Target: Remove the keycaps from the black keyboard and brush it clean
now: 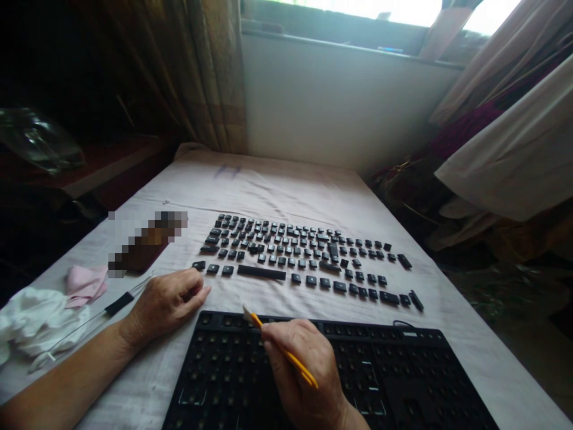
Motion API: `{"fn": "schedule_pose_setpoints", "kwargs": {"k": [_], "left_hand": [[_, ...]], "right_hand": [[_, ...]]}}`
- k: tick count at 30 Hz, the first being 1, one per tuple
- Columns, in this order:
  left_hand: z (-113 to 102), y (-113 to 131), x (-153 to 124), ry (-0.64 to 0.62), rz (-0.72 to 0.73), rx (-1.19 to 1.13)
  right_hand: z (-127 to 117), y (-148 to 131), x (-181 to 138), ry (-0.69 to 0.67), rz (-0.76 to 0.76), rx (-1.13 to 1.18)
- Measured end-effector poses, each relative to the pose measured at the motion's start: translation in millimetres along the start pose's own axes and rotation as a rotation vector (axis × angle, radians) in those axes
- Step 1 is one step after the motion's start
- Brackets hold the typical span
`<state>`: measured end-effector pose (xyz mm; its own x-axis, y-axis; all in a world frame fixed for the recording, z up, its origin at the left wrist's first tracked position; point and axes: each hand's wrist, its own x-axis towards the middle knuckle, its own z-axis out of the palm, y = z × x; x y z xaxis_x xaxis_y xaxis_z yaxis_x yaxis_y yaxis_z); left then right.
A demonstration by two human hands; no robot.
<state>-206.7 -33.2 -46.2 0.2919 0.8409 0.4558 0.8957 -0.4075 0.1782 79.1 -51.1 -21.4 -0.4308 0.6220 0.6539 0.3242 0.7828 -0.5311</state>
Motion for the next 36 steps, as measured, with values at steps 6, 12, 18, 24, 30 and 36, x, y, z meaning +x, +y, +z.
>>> {"fn": "schedule_pose_setpoints", "kwargs": {"k": [6,12,18,24,30,36], "left_hand": [[-0.6,0.2,0.3,0.012,0.012,0.011],[0.1,1.3,-0.6,0.019,0.022,0.017],[0.6,2.4,-1.0,0.027,0.038,0.005],[-0.6,2.8,-1.0,0.037,0.053,-0.014],[-1.9,4.3,1.0,0.053,0.074,-0.021],[-0.8,4.5,0.3,0.081,0.092,-0.021]], "right_hand": [[-4.1,-4.9,2.3,-0.007,-0.024,0.021],[1.0,-1.2,0.9,-0.024,0.005,-0.014],[-3.1,-0.6,0.5,-0.016,0.013,-0.039],[-4.1,-2.3,1.4,0.007,-0.015,-0.038],[-6.6,-0.9,0.3,0.098,0.022,-0.081],[-3.2,-4.3,2.2,-0.029,-0.024,0.013]]}}
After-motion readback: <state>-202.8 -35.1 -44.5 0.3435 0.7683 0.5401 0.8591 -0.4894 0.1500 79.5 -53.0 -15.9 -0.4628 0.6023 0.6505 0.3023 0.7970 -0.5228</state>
